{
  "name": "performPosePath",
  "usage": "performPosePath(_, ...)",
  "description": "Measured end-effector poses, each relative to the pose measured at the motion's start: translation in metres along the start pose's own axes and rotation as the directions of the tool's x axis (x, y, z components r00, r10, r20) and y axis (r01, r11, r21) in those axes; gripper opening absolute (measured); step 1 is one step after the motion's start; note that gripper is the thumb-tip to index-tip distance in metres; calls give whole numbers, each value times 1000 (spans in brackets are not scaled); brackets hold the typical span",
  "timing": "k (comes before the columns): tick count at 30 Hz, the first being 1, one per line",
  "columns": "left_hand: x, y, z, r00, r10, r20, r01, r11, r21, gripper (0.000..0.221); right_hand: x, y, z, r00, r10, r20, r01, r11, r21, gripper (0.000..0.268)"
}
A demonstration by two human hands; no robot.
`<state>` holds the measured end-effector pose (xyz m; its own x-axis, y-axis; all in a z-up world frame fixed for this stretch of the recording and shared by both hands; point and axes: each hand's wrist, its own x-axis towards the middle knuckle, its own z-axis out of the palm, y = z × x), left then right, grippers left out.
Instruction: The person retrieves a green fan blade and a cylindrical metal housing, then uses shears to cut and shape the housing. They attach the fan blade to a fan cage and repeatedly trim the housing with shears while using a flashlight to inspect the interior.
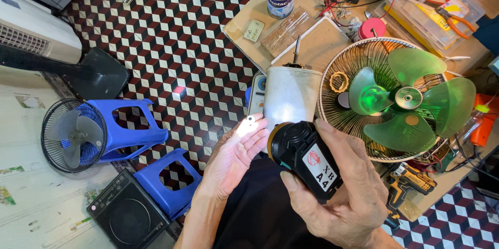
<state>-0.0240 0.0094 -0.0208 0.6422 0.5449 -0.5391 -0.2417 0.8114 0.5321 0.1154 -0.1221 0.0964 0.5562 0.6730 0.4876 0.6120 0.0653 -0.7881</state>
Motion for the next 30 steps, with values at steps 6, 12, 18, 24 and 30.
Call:
performPosePath(6,-2,1,1,1000,-13,10,13,1000,2,49,3,-5,1,999,25,-26,-25,1000,2,64)
performPosePath(12,0,-1,2,998,15,-66,-15,1000,9,40,4,-1,-3,998,35,-54,-37,998,-42,65)
performPosePath(18,-2,-2,6,988,120,-100,-109,988,111,37,7,9,-11,997,56,-51,-62,991,-122,67)
performPosePath(24,-7,0,15,958,261,-115,-188,880,437,39,7,11,-14,999,-19,33,27,965,-261,67)
performPosePath(30,-7,-1,22,935,338,-110,-220,793,568,38,8,9,-13,990,-24,140,60,963,-262,68)
